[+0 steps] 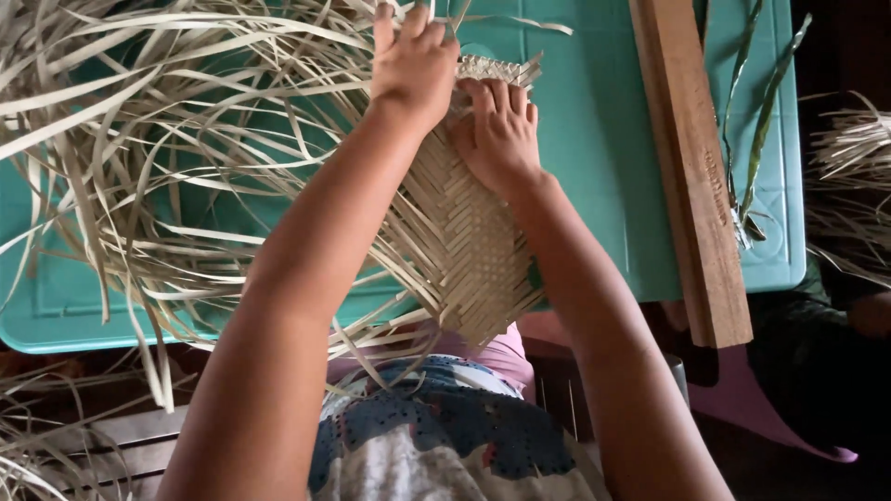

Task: Weaving a base or mat from dried plant fibers by hand on a table.

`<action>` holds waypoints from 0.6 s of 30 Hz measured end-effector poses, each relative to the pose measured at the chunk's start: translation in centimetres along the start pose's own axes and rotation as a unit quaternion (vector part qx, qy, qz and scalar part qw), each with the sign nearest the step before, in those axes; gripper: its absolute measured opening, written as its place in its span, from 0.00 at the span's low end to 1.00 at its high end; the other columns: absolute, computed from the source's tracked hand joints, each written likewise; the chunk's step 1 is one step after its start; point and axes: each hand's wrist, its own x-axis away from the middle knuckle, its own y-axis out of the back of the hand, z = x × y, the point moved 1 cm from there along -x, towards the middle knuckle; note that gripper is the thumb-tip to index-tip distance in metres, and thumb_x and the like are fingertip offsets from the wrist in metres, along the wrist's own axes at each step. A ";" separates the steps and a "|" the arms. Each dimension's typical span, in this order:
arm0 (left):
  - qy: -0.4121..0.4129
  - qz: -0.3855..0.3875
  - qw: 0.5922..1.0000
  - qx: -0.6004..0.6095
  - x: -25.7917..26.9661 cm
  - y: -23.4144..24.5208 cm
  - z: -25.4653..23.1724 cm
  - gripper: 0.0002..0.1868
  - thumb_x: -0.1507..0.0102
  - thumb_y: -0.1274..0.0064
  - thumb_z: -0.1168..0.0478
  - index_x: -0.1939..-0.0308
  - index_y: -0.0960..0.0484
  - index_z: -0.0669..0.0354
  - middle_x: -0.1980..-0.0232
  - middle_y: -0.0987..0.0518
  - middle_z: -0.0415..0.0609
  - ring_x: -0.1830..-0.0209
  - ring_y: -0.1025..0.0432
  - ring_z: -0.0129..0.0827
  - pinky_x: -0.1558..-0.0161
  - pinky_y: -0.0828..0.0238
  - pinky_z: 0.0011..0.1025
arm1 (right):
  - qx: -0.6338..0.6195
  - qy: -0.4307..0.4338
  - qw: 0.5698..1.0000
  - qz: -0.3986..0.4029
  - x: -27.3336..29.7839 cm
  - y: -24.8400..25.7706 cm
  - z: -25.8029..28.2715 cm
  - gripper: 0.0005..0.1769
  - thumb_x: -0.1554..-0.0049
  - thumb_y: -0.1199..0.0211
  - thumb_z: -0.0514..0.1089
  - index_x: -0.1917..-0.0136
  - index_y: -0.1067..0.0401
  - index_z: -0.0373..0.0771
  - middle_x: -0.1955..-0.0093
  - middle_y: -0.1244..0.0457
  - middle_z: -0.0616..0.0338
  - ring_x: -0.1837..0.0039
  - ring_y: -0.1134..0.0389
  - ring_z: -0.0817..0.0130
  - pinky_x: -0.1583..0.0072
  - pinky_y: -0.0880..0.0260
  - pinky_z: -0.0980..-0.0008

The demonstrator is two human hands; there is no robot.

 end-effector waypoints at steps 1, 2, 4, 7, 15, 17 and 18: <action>-0.001 0.000 1.000 0.001 -0.4 -0.4 -0.1 0.19 0.32 0.50 0.51 0.42 0.17 0.57 0.34 0.21 0.54 0.25 0.41 0.50 0.29 0.66 0.64 | 0.001 -0.001 1.000 0.000 0.0 0.0 0.1 0.29 0.41 0.41 0.53 0.29 0.40 0.49 0.36 0.41 0.55 0.38 0.42 0.47 0.43 0.40 0.50; 0.004 0.009 1.000 -0.004 -0.7 -0.8 -0.2 0.13 0.33 0.52 0.57 0.50 0.16 0.54 0.45 0.20 0.48 0.32 0.37 0.48 0.30 0.64 0.61 | -0.005 -0.001 1.000 -0.015 0.0 0.1 0.2 0.27 0.41 0.41 0.53 0.30 0.39 0.48 0.37 0.41 0.54 0.40 0.42 0.47 0.44 0.39 0.50; 0.007 0.018 1.000 -0.008 -1.0 -0.8 -0.5 0.10 0.34 0.54 0.63 0.57 0.15 0.52 0.57 0.18 0.43 0.39 0.34 0.47 0.30 0.61 0.59 | -0.010 -0.003 1.000 -0.030 0.1 0.0 0.2 0.26 0.41 0.41 0.54 0.32 0.37 0.47 0.38 0.41 0.53 0.41 0.41 0.47 0.44 0.39 0.50; -0.006 0.005 0.997 -0.075 -0.7 -0.4 -0.5 0.12 0.34 0.48 0.54 0.48 0.16 0.47 0.42 0.18 0.44 0.30 0.38 0.48 0.33 0.61 0.61 | -0.004 0.008 0.999 -0.049 -0.1 0.2 0.2 0.26 0.42 0.44 0.55 0.33 0.36 0.45 0.36 0.42 0.55 0.40 0.42 0.48 0.44 0.39 0.51; -0.057 0.124 0.977 0.161 9.8 7.8 -3.8 0.39 0.40 0.64 0.78 0.22 0.49 0.68 0.18 0.50 0.63 0.18 0.58 0.53 0.20 0.66 0.48 | -0.170 0.047 0.979 0.097 1.7 6.1 1.1 0.21 0.32 0.49 0.35 0.29 0.38 0.22 0.26 0.46 0.27 0.23 0.45 0.36 0.26 0.40 0.44; -0.066 0.161 0.972 0.160 12.9 8.8 -4.1 0.31 0.35 0.64 0.65 0.25 0.41 0.65 0.20 0.44 0.60 0.18 0.56 0.53 0.21 0.65 0.52 | 0.166 0.168 0.953 0.188 4.6 7.4 3.9 0.24 0.34 0.51 0.47 0.27 0.37 0.42 0.23 0.44 0.47 0.19 0.50 0.50 0.21 0.58 0.44; -0.073 0.196 0.965 0.158 14.5 9.3 -4.4 0.28 0.30 0.63 0.53 0.28 0.32 0.63 0.21 0.38 0.58 0.17 0.55 0.52 0.22 0.64 0.56 | 0.481 0.270 0.796 0.250 6.2 8.0 5.2 0.27 0.37 0.52 0.59 0.25 0.36 0.63 0.21 0.43 0.67 0.14 0.55 0.63 0.16 0.76 0.43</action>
